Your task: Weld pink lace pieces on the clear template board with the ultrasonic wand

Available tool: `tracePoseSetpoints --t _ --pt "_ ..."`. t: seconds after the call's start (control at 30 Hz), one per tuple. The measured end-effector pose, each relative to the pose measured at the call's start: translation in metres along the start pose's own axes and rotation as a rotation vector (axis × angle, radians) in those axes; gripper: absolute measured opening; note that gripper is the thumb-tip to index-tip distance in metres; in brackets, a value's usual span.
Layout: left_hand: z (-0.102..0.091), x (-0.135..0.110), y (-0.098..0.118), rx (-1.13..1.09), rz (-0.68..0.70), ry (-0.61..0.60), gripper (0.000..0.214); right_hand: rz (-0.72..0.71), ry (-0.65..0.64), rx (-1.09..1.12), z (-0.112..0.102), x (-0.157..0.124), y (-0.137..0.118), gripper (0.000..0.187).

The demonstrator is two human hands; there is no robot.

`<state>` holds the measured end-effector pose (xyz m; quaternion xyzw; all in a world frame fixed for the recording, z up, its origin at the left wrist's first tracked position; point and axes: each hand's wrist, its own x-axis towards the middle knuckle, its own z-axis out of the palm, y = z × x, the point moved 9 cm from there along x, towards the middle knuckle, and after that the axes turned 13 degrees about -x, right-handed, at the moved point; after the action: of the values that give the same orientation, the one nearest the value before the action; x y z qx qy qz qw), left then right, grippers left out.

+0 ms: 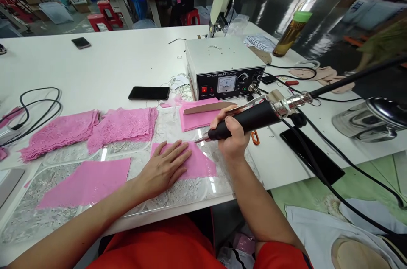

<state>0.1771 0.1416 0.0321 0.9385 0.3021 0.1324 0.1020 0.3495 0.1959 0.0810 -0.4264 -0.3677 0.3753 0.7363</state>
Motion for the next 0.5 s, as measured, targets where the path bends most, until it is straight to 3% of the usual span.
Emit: tracePoseSetpoints --t 0.5 --pt "0.0046 0.0003 0.0013 -0.022 -0.006 -0.012 0.040 -0.005 0.012 0.005 -0.0006 -0.0015 0.0003 0.021"
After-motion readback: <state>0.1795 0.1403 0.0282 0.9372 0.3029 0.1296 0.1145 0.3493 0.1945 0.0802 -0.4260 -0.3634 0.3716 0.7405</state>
